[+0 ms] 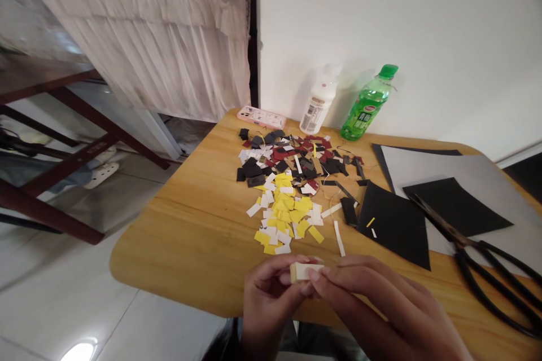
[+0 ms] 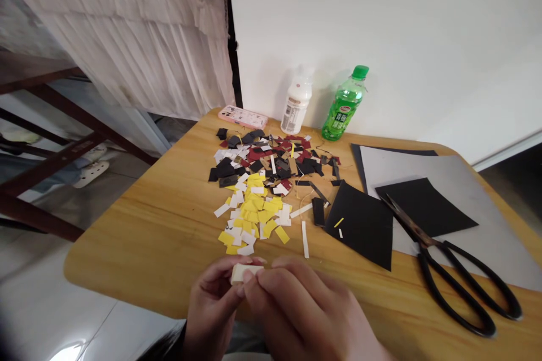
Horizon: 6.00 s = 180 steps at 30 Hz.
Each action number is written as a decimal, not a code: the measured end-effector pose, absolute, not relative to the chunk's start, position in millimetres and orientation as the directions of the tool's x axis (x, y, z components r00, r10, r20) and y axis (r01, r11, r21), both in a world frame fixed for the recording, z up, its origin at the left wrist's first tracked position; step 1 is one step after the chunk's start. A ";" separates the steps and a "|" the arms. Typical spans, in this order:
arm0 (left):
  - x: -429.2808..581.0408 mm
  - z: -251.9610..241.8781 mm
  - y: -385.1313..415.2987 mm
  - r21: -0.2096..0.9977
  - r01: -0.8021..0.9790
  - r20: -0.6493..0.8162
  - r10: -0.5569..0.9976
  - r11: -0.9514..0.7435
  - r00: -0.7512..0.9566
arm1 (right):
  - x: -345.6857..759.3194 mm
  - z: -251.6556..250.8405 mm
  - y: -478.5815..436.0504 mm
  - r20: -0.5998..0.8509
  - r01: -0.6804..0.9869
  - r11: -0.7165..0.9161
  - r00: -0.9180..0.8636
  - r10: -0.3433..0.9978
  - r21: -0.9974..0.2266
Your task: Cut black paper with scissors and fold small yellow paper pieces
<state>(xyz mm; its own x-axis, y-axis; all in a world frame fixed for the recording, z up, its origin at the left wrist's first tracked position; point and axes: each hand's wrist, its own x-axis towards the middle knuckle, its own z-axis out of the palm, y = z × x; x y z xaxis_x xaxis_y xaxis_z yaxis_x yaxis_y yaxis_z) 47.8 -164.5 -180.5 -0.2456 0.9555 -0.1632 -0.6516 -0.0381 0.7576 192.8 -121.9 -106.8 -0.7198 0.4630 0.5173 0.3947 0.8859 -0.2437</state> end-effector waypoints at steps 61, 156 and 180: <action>39.0 -184.3 -163.6 0.795 -0.416 0.442 0.891 -0.441 -0.102 | 140.1 -130.5 -72.7 -0.180 0.804 0.532 -0.583 0.792 -0.264; 56.1 -171.9 -169.6 0.756 -0.632 -0.080 0.935 -0.169 -0.345 | 167.4 -148.1 -14.9 -0.117 0.757 0.327 -0.466 0.877 -0.566; 49.6 -189.3 -164.2 0.893 -0.321 0.172 0.898 -0.316 -0.405 | 202.5 -121.9 -140.1 0.549 0.497 0.744 -0.505 0.666 -0.447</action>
<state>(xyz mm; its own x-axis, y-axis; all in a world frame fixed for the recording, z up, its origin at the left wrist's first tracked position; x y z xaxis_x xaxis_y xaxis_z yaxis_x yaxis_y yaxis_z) 49.6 -164.2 -189.3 -0.4051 0.8979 0.1721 -0.3211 -0.3160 0.8928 202.5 -140.1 -121.9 -0.5048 0.6662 0.5489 0.4965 0.7443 -0.4467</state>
